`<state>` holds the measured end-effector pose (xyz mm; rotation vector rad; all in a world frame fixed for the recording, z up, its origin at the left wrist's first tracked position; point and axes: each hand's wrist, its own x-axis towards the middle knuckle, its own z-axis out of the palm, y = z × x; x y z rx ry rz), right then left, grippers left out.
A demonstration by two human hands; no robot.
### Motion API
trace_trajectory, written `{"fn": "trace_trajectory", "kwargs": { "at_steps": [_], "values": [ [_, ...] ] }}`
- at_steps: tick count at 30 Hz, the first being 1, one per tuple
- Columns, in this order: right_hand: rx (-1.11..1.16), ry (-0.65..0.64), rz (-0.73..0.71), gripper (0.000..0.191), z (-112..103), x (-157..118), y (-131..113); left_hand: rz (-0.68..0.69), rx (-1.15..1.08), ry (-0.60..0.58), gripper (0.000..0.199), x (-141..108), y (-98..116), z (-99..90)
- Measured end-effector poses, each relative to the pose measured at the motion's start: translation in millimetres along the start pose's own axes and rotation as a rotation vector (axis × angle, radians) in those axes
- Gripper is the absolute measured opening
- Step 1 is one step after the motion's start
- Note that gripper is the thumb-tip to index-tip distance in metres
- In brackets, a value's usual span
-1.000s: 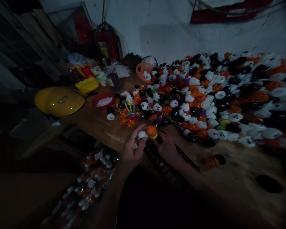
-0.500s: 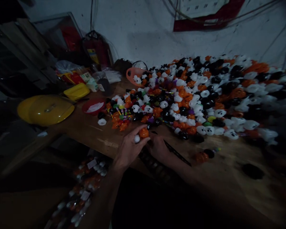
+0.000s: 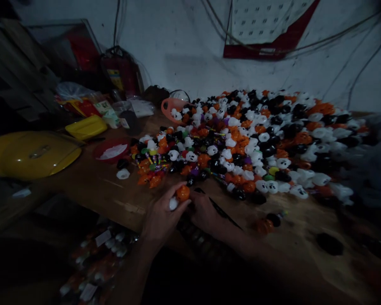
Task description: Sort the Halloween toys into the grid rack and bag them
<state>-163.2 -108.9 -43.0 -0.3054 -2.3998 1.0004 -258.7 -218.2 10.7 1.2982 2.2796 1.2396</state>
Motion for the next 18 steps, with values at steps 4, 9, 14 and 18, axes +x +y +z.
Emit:
{"fn": "trace_trajectory", "kwargs": {
  "at_steps": [4, 9, 14, 18],
  "values": [
    [-0.034, -0.022, 0.008, 0.019, -19.1, -0.7, -8.7, -0.022, -0.03, 0.043, 0.043, -2.5, -1.7, 1.3],
    [-0.301, 0.111, 0.158, 0.021, -68.8, 1.0, 7.4, 0.011, -0.059, 0.032, 0.045, -4.3, -2.9, 0.6],
    [-0.587, 0.114, 0.18, 0.022, -90.5, 26.4, 35.3, 0.007, -0.052, 0.02, 0.044, -3.8, -11.8, 1.9],
    [-0.721, 0.018, 0.026, 0.027, -86.8, 56.7, 39.4, 0.009, -0.051, 0.049, 0.044, -5.8, -20.6, 7.3]
  ]
}}
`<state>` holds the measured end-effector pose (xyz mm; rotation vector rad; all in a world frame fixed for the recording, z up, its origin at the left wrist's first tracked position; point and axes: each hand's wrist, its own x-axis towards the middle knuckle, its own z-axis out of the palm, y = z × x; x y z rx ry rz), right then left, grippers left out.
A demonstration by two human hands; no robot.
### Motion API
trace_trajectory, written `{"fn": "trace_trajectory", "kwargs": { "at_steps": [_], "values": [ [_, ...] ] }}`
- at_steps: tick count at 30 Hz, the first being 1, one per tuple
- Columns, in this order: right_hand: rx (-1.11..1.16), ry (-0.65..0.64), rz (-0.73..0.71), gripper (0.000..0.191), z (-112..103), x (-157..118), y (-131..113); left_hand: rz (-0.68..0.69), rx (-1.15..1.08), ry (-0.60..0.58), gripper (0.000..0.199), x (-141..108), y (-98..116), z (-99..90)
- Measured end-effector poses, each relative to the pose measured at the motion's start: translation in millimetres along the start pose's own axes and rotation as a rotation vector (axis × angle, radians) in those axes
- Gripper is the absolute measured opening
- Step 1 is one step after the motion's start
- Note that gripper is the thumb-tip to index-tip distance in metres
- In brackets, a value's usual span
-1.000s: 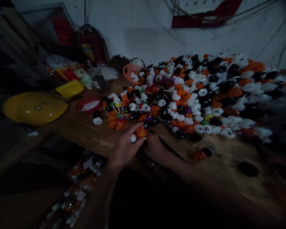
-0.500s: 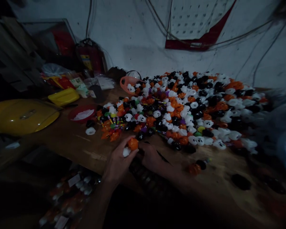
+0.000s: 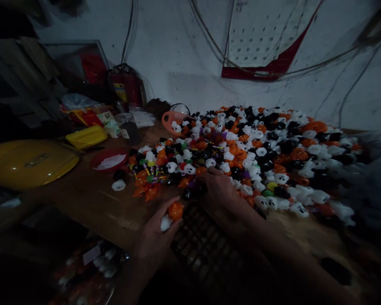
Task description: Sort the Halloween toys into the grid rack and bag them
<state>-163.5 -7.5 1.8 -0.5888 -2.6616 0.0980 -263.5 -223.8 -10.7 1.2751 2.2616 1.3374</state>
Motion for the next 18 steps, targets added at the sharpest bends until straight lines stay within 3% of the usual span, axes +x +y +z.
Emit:
{"fn": "trace_trajectory", "kwargs": {
  "at_steps": [3, 10, 18],
  "values": [
    [-0.01, -0.104, -0.129, 0.031, 0.5, 14.4, -3.2, -0.047, 0.047, 0.024, 0.044, -1.7, -0.4, 3.2],
    [-0.009, -0.131, -0.224, 0.037, -6.1, 8.8, -1.7, -0.068, 0.009, 0.013, 0.044, 1.3, 10.6, 2.2],
    [-0.015, -0.184, -0.233, 0.026, -10.2, 13.0, 2.0, -0.01, -0.076, 0.001, 0.048, 1.5, 18.4, -3.5]
  ]
}}
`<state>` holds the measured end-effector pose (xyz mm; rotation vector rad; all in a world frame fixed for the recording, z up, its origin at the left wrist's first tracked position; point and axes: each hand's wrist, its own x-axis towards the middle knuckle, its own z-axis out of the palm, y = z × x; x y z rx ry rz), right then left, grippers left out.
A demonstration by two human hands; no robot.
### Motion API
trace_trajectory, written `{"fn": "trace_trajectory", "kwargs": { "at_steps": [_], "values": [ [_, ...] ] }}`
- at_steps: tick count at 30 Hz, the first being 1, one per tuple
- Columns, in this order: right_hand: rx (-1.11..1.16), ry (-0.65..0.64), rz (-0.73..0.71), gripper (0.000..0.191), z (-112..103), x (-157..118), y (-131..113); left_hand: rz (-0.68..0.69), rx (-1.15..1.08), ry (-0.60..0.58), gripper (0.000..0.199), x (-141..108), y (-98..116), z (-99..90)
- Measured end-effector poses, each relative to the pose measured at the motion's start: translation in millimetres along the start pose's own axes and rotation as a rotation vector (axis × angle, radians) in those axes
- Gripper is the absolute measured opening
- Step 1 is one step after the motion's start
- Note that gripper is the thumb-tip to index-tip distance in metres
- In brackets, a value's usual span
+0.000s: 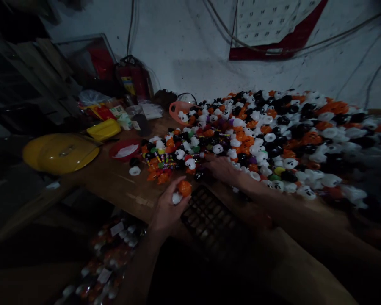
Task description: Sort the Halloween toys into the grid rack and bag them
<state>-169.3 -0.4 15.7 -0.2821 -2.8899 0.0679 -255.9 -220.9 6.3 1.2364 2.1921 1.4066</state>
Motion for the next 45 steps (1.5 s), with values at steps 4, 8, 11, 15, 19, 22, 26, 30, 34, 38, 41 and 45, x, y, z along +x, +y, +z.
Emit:
{"fn": "trace_trajectory", "kwargs": {
  "at_steps": [4, 8, 11, 15, 19, 22, 26, 30, 34, 38, 41, 45],
  "values": [
    [-0.04, 0.059, 0.049, 0.026, -14.7, -30.1, -13.5, 0.026, -0.113, 0.016, 0.074, -2.6, 1.5, -6.9],
    [0.087, 0.103, 0.2, 0.018, -6.2, -65.6, -34.4, 0.037, -0.46, 0.033, 0.079, -17.5, -10.4, -12.4],
    [0.302, 0.126, 0.32, 0.015, 14.0, -79.1, -48.1, 0.017, -0.516, 0.034, 0.073, -30.6, -22.7, -12.2],
    [0.515, 0.154, 0.443, 0.017, 31.4, -78.2, -59.0, -0.018, -0.422, -0.015, 0.059, -31.5, -24.5, -16.4],
    [0.64, 0.185, 0.402, 0.015, 31.1, -75.6, -58.7, -0.033, -0.281, -0.077, 0.06, -14.5, -9.2, -23.5],
    [0.686, 0.153, 0.369, 0.015, 26.3, -78.1, -54.2, -0.043, -0.067, -0.084, 0.055, -0.8, 2.3, -22.5],
    [0.799, 0.087, 0.402, 0.012, 22.1, -76.4, -49.8, -0.058, 0.035, -0.097, 0.039, 6.2, 10.7, -16.5],
    [0.896, 0.219, 0.386, 0.016, 28.8, -65.3, -52.9, -0.067, 0.027, -0.11, 0.05, 0.3, 13.1, -15.5],
    [0.908, 0.318, 0.378, 0.02, 42.4, -54.1, -58.8, -0.095, -0.029, -0.114, 0.056, -7.9, 11.6, -21.4],
    [0.915, 0.34, 0.404, 0.019, 47.4, -44.2, -65.9, -0.058, -0.12, -0.138, 0.063, -12.7, 8.1, -22.8],
    [0.946, 0.292, 0.399, 0.014, 45.0, -38.3, -72.0, -0.086, -0.093, -0.107, 0.058, -13.4, 6.1, -19.2],
    [0.903, 0.275, 0.383, 0.011, 35.6, -39.6, -78.9, -0.098, -0.036, -0.051, 0.048, -11.2, 6.2, -15.8]
  ]
}}
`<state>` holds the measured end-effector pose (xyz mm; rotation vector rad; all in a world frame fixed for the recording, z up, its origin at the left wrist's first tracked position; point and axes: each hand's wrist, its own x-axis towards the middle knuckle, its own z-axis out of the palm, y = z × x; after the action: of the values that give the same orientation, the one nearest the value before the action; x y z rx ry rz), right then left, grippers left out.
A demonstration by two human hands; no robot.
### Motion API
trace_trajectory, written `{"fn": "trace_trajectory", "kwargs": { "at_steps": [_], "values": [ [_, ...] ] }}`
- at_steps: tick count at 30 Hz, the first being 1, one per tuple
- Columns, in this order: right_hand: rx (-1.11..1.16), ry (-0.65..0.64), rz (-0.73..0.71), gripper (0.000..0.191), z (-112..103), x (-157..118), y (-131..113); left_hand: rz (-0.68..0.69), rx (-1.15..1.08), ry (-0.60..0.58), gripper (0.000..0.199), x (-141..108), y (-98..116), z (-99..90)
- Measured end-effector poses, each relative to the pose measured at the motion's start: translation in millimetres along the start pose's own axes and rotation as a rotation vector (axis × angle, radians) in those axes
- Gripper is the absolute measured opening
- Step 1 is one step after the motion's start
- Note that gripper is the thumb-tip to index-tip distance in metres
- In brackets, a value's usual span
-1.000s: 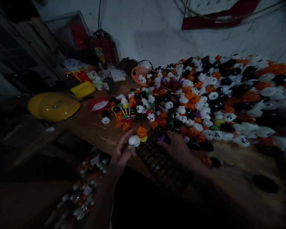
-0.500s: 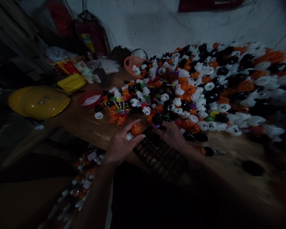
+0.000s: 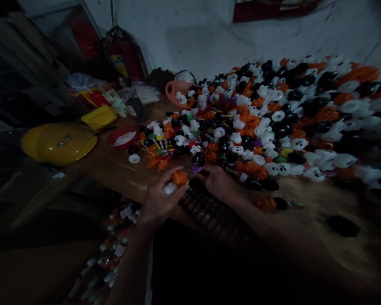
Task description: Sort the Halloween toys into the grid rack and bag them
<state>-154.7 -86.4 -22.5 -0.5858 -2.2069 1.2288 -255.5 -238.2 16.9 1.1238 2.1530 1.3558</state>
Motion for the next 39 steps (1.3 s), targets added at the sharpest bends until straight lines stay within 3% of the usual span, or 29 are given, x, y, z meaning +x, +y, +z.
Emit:
{"fn": "trace_trajectory", "kwargs": {
  "at_steps": [7, 16, 27, 32, 39],
  "values": [
    [-0.251, -0.079, 0.032, 0.016, -8.2, -8.5, -20.9, 0.029, 0.048, 0.007, 0.034, 3.7, 8.4, 1.7],
    [-0.241, -0.068, -0.051, 0.019, 2.4, -4.2, 4.5, 0.023, 0.067, -0.001, 0.049, -1.4, -0.7, 0.5],
    [-0.296, -0.117, -0.071, 0.024, -0.3, -7.6, 9.8, 0.059, 0.112, 0.022, 0.052, -1.5, 3.3, 1.7],
    [-0.287, -0.135, -0.107, 0.016, 0.7, -5.1, 18.7, 0.091, 0.163, 0.005, 0.051, 0.2, 1.3, 0.7],
    [-0.372, -0.217, -0.048, 0.011, 2.0, -1.6, 8.9, 0.142, 0.146, -0.025, 0.048, -2.1, -3.3, 3.9]
  ]
}}
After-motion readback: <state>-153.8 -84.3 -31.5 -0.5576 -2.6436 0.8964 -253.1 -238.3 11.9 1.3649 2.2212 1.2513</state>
